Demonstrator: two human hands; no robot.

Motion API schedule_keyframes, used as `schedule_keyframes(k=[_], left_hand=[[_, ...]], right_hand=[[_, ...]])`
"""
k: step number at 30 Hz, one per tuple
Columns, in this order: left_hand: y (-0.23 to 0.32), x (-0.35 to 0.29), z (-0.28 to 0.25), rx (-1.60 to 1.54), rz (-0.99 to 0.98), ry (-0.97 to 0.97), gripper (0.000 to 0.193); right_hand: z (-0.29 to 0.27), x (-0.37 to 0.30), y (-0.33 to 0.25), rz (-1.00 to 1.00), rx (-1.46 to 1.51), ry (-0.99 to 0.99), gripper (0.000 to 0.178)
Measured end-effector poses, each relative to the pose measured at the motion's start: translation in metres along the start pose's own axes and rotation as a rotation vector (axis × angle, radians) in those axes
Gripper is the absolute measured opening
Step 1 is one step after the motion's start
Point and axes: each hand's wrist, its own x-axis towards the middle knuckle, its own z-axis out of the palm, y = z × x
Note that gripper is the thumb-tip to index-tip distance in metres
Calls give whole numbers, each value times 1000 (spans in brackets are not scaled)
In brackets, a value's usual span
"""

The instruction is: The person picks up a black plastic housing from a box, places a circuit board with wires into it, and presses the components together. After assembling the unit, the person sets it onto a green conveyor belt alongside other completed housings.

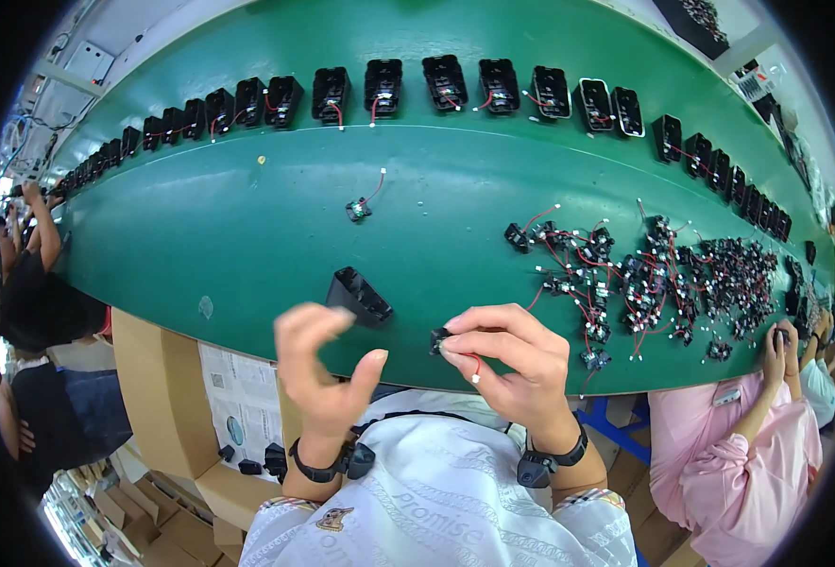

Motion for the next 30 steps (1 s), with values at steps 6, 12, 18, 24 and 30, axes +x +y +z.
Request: schedule_keyframes(k=[6,12,18,24,30], left_hand=[[-42,14,7,266,-99,-246,83],[-29,13,9,-687,-96,-407,85],[-23,18,15,-854,-49,-493,84],[-25,18,17,-948,-101,-569,84],[-26,16,14,-938,-96,-640,86]], right_hand=[[8,-2,6,30,36,-8,19],[-8,7,-6,28,153,-11,17],[-4,24,-18,-194,-65,-148,23],[-7,20,-28,-181,-152,-141,26],[-11,20,-30,-215,-145,-216,28]])
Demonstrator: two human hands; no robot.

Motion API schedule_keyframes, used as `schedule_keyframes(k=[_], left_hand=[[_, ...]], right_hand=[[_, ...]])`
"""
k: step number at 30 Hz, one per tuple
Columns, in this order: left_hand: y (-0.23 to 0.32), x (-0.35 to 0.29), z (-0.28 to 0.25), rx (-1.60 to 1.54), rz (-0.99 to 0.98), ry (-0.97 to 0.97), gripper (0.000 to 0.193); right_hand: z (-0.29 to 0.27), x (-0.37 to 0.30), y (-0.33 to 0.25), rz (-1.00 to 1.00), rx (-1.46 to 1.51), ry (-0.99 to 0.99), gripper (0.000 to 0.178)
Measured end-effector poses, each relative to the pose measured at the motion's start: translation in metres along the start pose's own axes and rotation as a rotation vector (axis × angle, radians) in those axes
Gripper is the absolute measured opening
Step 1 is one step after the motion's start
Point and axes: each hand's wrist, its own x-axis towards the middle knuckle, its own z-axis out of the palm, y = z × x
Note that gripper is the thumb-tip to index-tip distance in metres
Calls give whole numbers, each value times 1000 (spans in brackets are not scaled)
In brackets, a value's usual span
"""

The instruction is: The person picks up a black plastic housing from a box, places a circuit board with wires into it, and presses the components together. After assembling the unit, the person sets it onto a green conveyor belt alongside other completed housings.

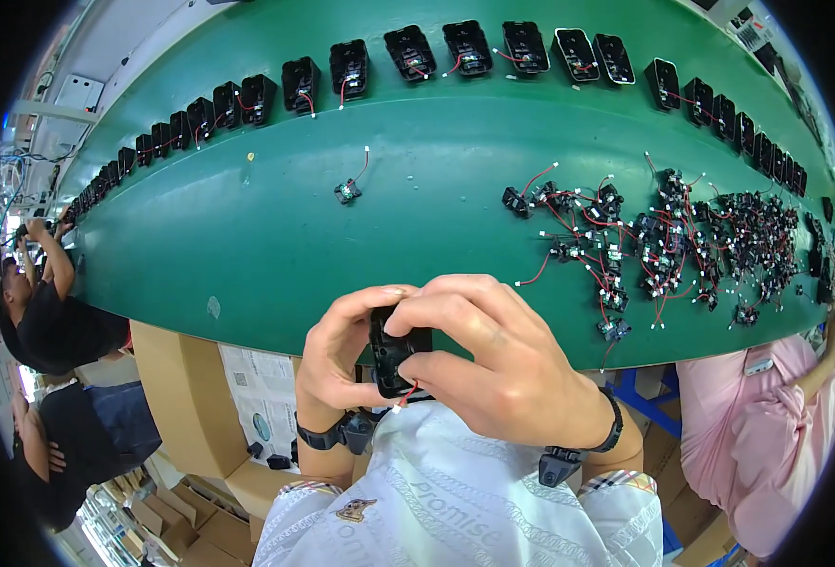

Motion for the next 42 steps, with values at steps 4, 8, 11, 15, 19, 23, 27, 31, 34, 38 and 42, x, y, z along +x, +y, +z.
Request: schedule_keyframes(k=[4,8,11,15,19,23,27,31,34,38,42], left_hand=[[0,-1,1,-71,-93,20,88],[-1,6,1,15,-70,47,89],[-2,9,1,67,-39,47,86],[-5,13,4,-38,88,176,84],[3,31,20,839,186,355,83],[-10,45,36,881,252,334,85],[-23,51,34,857,380,373,77],[-20,48,37,934,184,352,74],[-17,48,37,920,138,334,72],[-14,49,38,911,44,271,74],[-12,49,40,815,103,183,83]], right_hand=[[9,-3,3,40,12,-12,27],[22,-6,6,92,-5,88,27],[24,-15,10,65,-110,123,26],[20,-15,2,121,-11,43,33],[25,-19,15,374,257,77,44],[24,-37,45,521,947,141,21],[26,-39,41,702,1227,170,27],[26,-35,32,1091,1524,239,36],[23,-43,36,1093,1711,164,42],[14,-36,37,1066,1654,161,33],[8,-44,31,961,1669,223,25]])
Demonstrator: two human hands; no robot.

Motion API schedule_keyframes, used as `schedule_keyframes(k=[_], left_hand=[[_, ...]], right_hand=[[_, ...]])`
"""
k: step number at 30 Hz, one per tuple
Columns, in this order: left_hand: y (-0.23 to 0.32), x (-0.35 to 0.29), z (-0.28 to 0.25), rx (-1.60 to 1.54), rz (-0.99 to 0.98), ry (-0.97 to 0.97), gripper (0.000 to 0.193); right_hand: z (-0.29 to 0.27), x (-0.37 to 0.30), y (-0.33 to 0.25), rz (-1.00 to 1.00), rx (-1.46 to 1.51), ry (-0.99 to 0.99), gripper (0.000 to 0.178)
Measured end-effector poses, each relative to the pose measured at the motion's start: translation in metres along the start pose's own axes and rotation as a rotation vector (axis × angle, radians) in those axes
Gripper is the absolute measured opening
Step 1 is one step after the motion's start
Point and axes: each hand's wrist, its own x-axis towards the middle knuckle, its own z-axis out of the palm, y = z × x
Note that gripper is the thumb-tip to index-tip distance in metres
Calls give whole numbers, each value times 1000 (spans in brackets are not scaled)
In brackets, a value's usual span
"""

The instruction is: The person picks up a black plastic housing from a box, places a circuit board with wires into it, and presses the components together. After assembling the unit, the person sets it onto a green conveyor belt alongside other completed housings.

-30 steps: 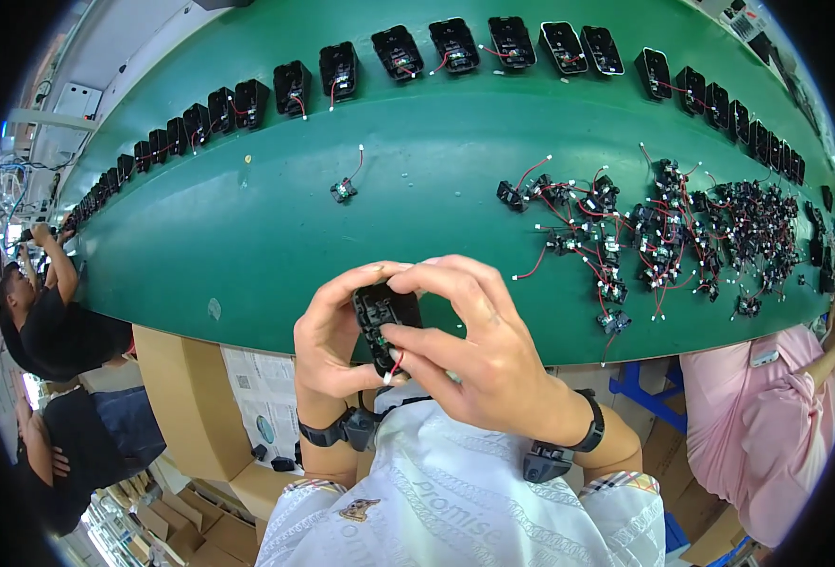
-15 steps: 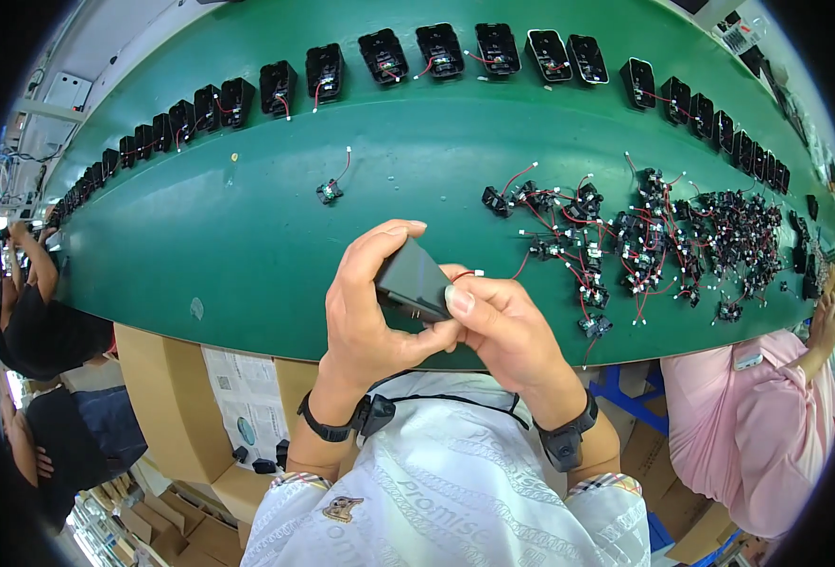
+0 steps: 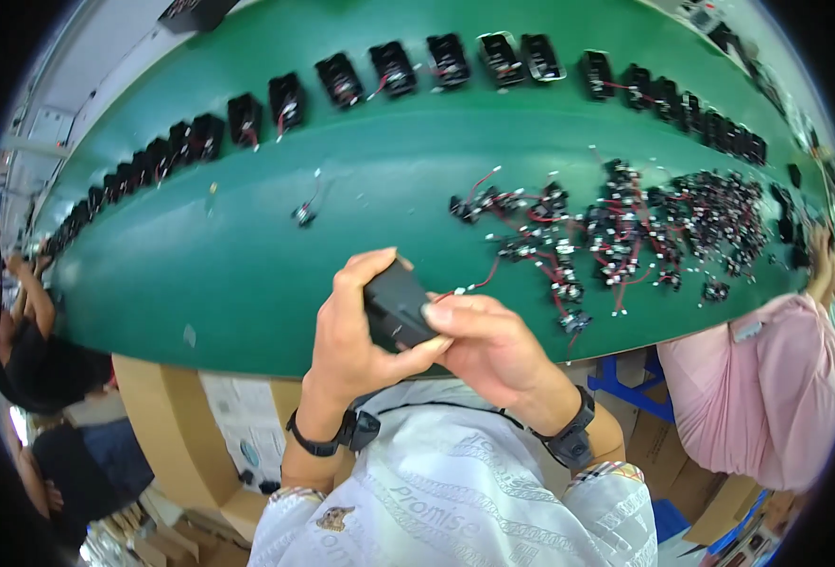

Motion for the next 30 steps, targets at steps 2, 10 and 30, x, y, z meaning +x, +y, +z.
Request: schedule_keyframes(k=[2,10,30], left_hand=[[-7,-1,0,-34,53,-69,91],[-1,16,-2,-216,150,-233,102],[-14,-7,-22,419,-28,254,19]], right_hand=[[2,-1,-3,-16,-64,-4,22],[-1,-24,-53,-44,-482,-82,23],[-178,-98,-407,-1152,-1883,1505,26]])
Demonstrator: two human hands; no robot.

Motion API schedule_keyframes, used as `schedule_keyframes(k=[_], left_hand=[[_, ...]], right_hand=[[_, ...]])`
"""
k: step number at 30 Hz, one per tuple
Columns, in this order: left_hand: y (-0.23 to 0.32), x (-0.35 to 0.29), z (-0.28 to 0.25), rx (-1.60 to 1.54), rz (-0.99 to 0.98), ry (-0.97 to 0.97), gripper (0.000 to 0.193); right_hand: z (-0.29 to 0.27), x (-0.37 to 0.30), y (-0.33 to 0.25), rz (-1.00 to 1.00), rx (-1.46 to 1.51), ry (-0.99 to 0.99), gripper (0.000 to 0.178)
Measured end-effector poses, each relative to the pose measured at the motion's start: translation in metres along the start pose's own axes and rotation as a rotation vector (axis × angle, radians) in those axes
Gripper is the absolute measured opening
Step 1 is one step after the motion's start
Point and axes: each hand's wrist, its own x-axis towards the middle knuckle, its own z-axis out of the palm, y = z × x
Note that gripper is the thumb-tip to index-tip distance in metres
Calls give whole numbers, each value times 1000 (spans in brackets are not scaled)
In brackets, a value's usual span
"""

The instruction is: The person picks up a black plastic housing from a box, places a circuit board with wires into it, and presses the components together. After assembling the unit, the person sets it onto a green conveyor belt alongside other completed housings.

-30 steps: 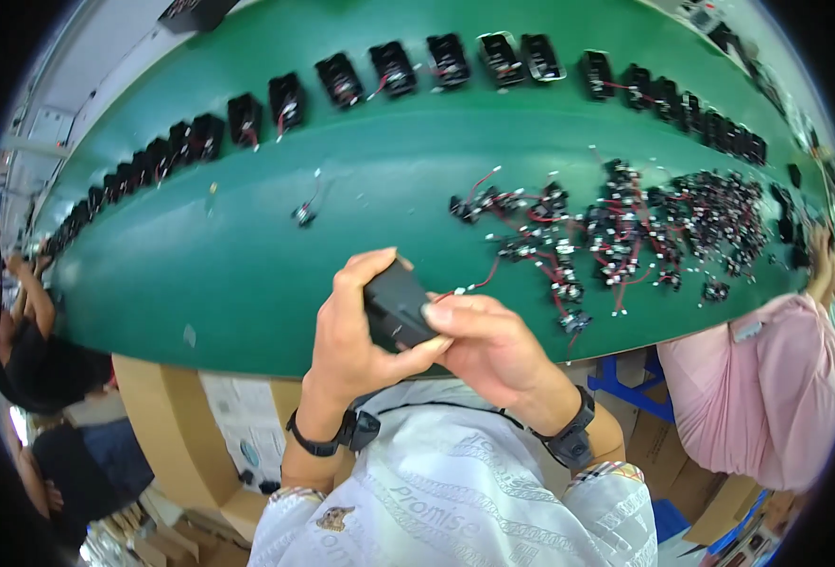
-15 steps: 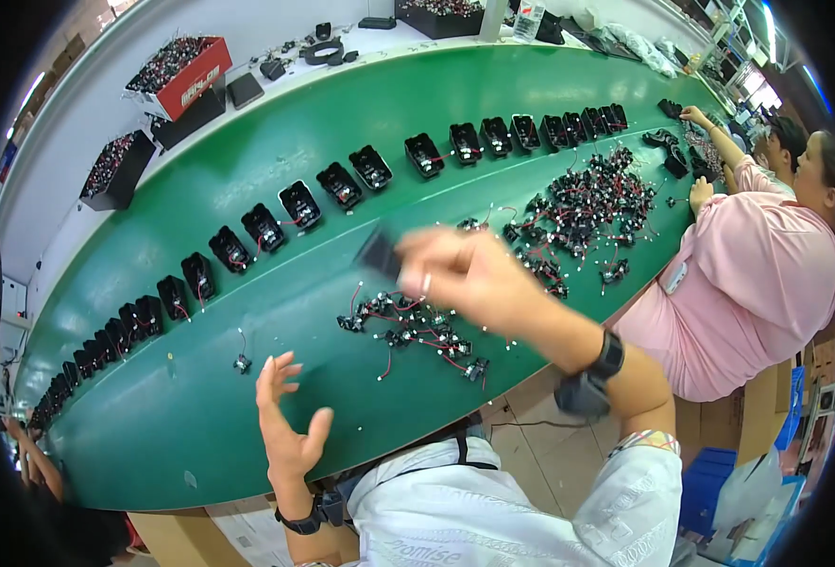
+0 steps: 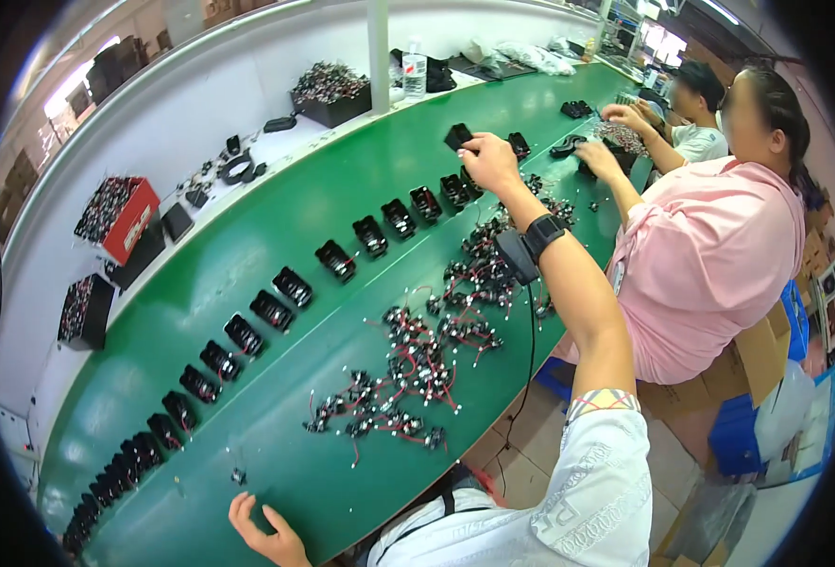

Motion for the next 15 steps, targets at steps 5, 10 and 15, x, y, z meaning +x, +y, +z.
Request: schedule_keyframes(k=[5,10,15], left_hand=[[4,12,10,154,-17,-4,27],[-3,13,21,333,-52,3,50],[6,22,41,489,-83,-139,52]], right_hand=[[-3,15,-1,-9,92,-52,24],[9,76,79,-35,-111,96,26],[19,86,213,305,-449,-7,29]])
